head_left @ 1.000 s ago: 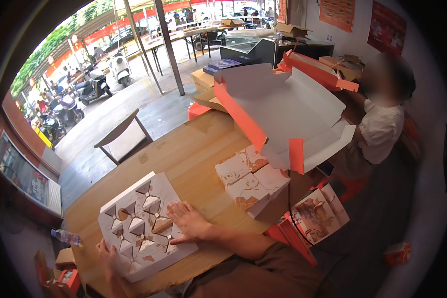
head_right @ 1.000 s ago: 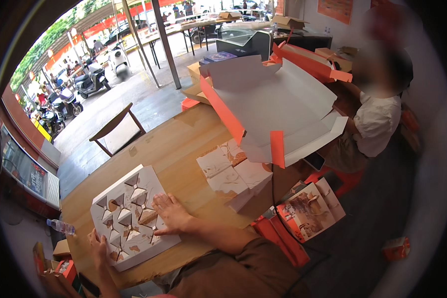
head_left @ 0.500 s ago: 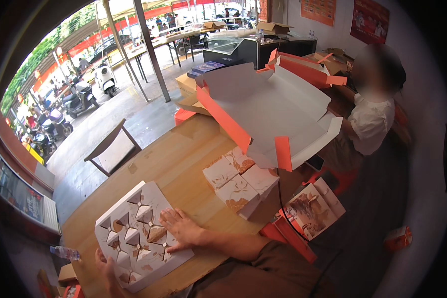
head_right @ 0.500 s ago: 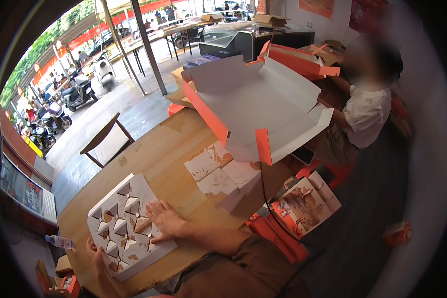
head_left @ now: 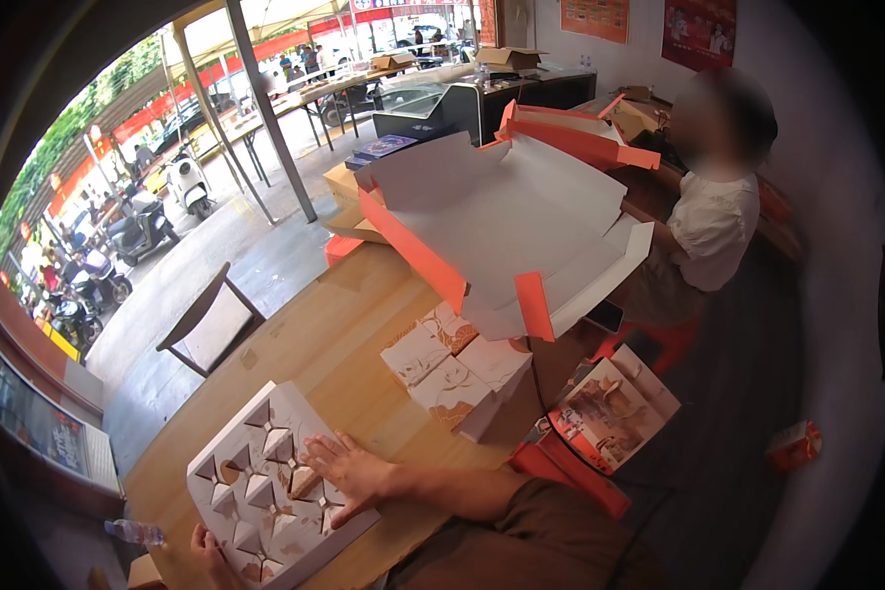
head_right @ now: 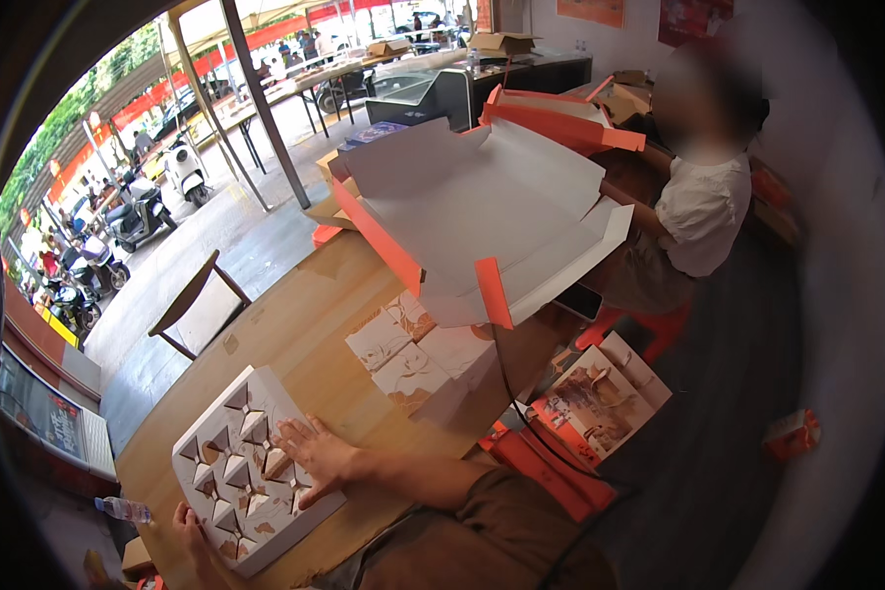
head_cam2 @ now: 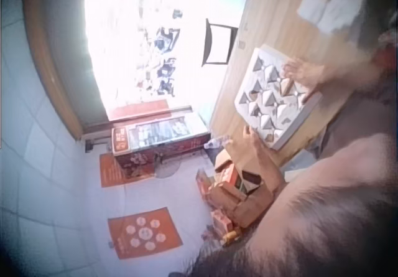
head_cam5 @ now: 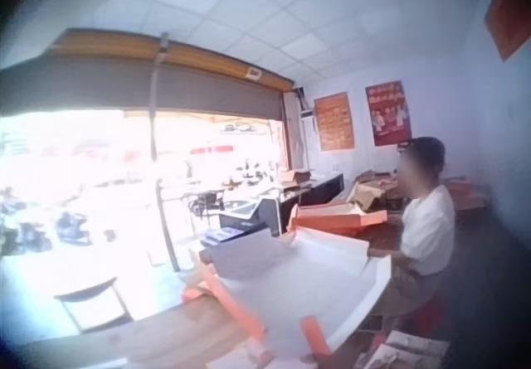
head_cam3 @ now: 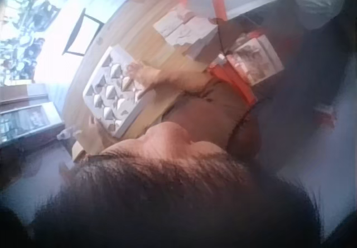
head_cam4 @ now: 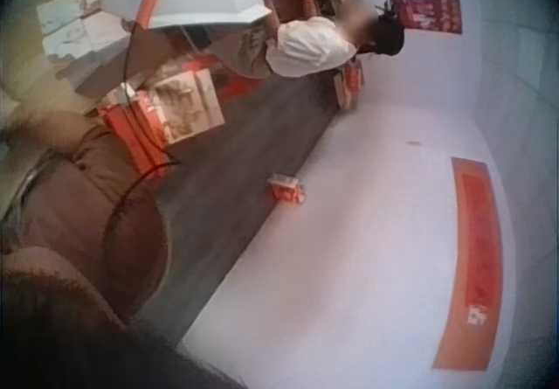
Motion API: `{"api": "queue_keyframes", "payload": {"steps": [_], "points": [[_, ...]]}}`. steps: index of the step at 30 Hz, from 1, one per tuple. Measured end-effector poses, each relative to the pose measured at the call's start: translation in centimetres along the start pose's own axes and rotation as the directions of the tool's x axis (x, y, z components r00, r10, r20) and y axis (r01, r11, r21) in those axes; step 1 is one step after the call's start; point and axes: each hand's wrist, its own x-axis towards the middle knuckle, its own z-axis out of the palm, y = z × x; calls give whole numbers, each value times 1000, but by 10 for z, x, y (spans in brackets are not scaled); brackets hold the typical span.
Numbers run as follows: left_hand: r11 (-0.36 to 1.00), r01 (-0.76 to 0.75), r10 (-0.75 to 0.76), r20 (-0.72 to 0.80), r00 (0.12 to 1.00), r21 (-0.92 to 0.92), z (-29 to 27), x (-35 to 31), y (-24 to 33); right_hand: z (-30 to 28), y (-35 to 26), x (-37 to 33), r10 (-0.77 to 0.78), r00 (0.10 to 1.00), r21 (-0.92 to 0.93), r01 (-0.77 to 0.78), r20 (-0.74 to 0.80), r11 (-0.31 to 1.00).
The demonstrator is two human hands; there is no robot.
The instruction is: The person assembles small white paper boxes with printed designs by folding and tucking flaps. They place the assembled boxes into a larger white tray with compartments, then handle a red box lid and additional small boxes on the table.
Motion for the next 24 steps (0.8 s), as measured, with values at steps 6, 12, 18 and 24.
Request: {"api": "queue_keyframes", "payload": {"steps": [6,12,18,24], "points": [[773,-32,203,-199,959,633,29,-23,52,14,5,3,28,997,-6,-29,-65,1000],[701,-2,228,-221,948,713,49,-46,122,5,20,9,372,909,53,-369,-189,928],[628,66,188,-233,954,775,44,-61,80,15,19,13,333,934,7,-335,-131,942],[643,20,222,-212,952,766,46,-42,43,6,21,18,244,963,528,-150,-113,836]]}}
